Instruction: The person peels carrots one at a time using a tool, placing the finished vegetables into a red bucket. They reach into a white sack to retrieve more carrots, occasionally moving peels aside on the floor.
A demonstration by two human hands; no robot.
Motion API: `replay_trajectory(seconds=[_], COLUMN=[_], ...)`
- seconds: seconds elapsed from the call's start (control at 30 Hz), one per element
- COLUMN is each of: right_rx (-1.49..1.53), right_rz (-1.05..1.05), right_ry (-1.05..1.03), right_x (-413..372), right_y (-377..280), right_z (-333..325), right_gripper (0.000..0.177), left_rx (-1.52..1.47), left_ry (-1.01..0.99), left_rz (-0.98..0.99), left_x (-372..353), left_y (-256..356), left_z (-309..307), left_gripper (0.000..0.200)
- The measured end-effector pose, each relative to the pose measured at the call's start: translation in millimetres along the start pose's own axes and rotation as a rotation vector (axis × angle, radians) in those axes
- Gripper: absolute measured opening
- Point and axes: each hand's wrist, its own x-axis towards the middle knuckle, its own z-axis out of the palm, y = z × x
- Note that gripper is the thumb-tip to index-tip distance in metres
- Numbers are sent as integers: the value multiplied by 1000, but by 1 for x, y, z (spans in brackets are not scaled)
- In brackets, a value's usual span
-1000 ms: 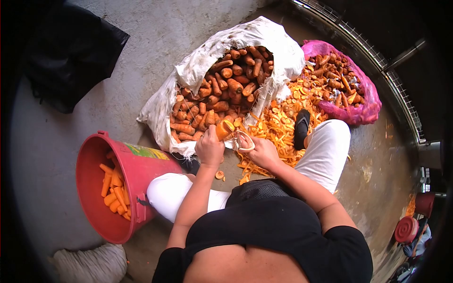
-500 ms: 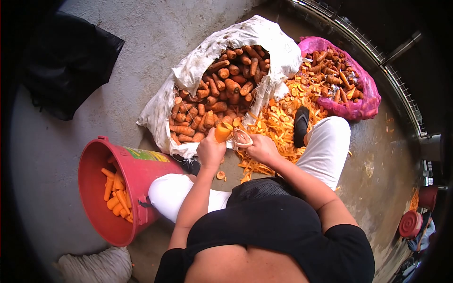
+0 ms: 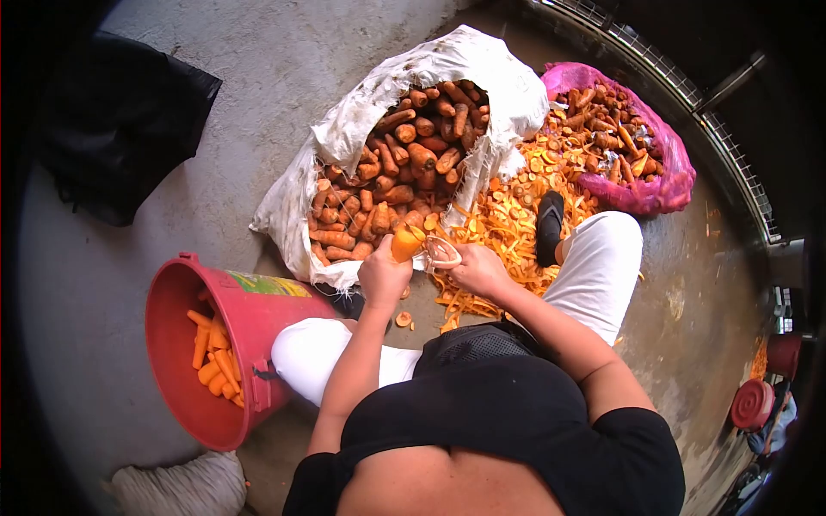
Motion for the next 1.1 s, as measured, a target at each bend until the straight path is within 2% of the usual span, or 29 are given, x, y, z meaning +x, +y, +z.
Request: replay_trajectory(seconds=[0.1, 0.23, 0.3, 0.33, 0.43, 0.47, 0.5, 0.57, 0.6, 0.67, 0.77, 0.8, 0.9, 0.93, 0.97, 1.1], right_rx=[0, -18, -59, -80, 71, 165, 336, 703, 928, 1107, 1261, 1274, 1263, 1249, 1234, 1230], right_rz=[7, 13, 128, 183, 222, 224, 431, 520, 447, 433, 395, 416, 471, 440, 408, 396], right_ry=[-10, -49, -84, -104, 49, 80, 28, -156, -83, -169, -246, -279, -276, -198, -121, -117], right_x=[-1, 5, 5, 5, 12, 16, 20, 31, 30, 26, 26, 29, 33, 31, 28, 31], right_y=[2, 15, 23, 28, 60, 72, 73, 112, 103, 94, 72, 72, 66, 59, 52, 54], right_z=[-1, 0, 2, 4, 16, 17, 11, 13, 15, 6, 2, 4, 6, 8, 9, 7], right_gripper=[55, 53, 52, 51, 47, 54, 51, 43, 42, 43, 46, 46, 49, 53, 58, 53], left_rx=[-39, -584, -848, -885, -926, -1002, -1053, -1151, -1256, -1473, -1783, -1794, -1774, -1835, -1802, -1754], left_ry=[-64, -355, -457, -517, -623, -564, -602, -679, -711, -762, -841, -814, -640, -701, -675, -642], left_rz=[-25, -10, 17, -48, -235, -241, -251, -272, -266, -255, -318, -370, -563, -512, -517, -536], left_x=[2, 5, -1, 1, 9, 6, 7, 11, 12, 12, 13, 14, 15, 17, 16, 18], left_y=[3, -3, 11, 15, -1, 6, 6, 1, 0, -5, -1, -3, -5, -18, -23, -17], left_z=[-3, -4, -14, -20, -26, -29, -31, -36, -35, -31, -33, -31, -25, -20, -15, -19], left_gripper=[23, 31, 35, 24, 17, 15, 16, 18, 19, 29, 58, 70, 65, 62, 62, 63])
